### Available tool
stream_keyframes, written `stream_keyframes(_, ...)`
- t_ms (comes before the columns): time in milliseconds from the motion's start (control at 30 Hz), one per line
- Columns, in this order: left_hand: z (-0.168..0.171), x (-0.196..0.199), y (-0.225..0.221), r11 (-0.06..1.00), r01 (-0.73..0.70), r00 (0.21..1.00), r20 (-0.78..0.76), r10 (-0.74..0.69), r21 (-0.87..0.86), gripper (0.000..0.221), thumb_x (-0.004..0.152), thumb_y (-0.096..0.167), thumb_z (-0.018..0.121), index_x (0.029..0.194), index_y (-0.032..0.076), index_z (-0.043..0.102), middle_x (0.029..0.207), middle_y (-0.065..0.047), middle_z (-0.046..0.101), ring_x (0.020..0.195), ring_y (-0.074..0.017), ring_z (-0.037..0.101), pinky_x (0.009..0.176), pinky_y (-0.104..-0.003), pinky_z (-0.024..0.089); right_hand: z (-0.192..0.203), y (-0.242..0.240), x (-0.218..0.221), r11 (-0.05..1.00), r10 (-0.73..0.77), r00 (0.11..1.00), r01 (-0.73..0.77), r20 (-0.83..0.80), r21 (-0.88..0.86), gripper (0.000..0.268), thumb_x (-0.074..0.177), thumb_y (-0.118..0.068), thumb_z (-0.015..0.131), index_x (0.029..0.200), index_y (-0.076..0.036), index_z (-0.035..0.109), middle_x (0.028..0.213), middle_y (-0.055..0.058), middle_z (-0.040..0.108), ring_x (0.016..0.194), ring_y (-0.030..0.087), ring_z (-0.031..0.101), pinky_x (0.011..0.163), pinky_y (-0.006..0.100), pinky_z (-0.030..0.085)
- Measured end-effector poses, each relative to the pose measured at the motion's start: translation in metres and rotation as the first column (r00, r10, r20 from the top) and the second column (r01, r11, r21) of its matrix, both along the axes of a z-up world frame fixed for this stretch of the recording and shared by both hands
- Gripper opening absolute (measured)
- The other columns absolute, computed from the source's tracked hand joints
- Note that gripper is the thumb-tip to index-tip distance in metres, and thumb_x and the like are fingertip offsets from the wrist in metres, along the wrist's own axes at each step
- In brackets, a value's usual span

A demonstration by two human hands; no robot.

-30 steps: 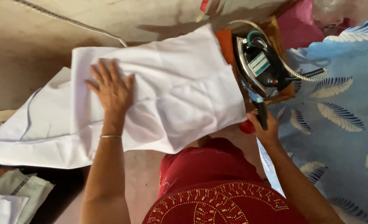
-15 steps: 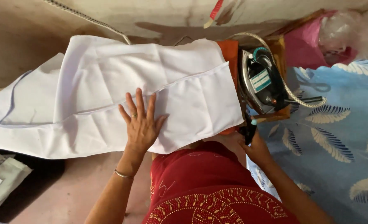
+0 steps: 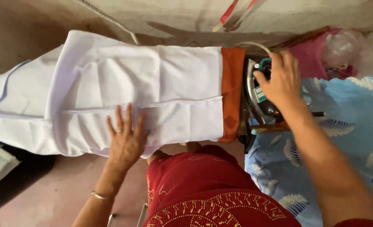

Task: Ironing a white garment on an ironing board using a spray bottle and an electric iron.

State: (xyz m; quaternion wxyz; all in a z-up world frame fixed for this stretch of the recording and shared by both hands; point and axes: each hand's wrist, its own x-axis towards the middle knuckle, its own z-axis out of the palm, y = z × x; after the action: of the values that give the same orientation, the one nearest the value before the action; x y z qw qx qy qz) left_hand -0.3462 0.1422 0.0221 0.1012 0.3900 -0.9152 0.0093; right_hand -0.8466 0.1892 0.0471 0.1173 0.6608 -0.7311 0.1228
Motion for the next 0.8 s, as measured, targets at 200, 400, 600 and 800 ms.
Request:
stream_keyframes(200, 0.041, -0.077, 0.041, 0.941, 0.236, 0.967, -0.159, -0.201, 0.245, 0.044, 0.100, 0.003, 0.056, 0.144, -0.002, 0.052, 0.151, -0.028, 0.051, 0.143, -0.0459, 0.045, 0.115, -0.072, 0.035, -0.001, -0.044, -0.008, 0.841, -0.279, 0.950, 0.171, 0.141, 0.514, 0.048, 0.108, -0.042, 0.063, 0.131, 0.000, 0.069, 0.127, 0.030, 0.065, 0.106, 0.056, 0.059, 0.083, 0.067, 0.047)
stream_keyframes(400, 0.015, -0.104, 0.044, 0.949, 0.276, 0.958, -0.128, -0.258, 0.151, 0.075, 0.094, 0.046, 0.072, 0.148, -0.002, 0.049, 0.155, -0.023, 0.047, 0.144, -0.0447, 0.043, 0.116, -0.070, 0.034, -0.010, -0.066, -0.033, 0.835, -0.502, 0.788, 0.333, 0.357, 0.438, 0.028, 0.092, -0.012, 0.070, 0.118, -0.002, 0.076, 0.112, 0.020, 0.074, 0.100, 0.039, 0.069, 0.089, 0.048, 0.054)
stream_keyframes(600, 0.008, -0.129, 0.034, 0.963, 0.266, 0.962, -0.071, -0.262, 0.049, 0.052, 0.100, 0.005, 0.041, 0.151, 0.000, 0.047, 0.155, -0.022, 0.047, 0.143, -0.0430, 0.046, 0.116, -0.067, 0.035, -0.087, -0.045, -0.109, 0.868, -0.493, 0.661, 0.327, 0.566, 0.374, 0.020, 0.084, -0.021, 0.062, 0.094, -0.019, 0.079, 0.086, -0.002, 0.075, 0.079, 0.015, 0.068, 0.064, 0.032, 0.049)
stream_keyframes(800, 0.004, -0.138, 0.032, 0.965, 0.251, 0.968, -0.015, -0.251, 0.072, 0.059, 0.096, 0.011, 0.043, 0.153, -0.002, 0.043, 0.154, -0.022, 0.048, 0.142, -0.0414, 0.043, 0.113, -0.068, 0.035, -0.009, 0.013, -0.075, 0.757, -0.641, 0.272, 0.378, 0.718, 0.533, 0.028, 0.111, -0.028, 0.054, 0.118, -0.004, 0.068, 0.099, 0.013, 0.072, 0.076, 0.024, 0.069, 0.061, 0.035, 0.058)
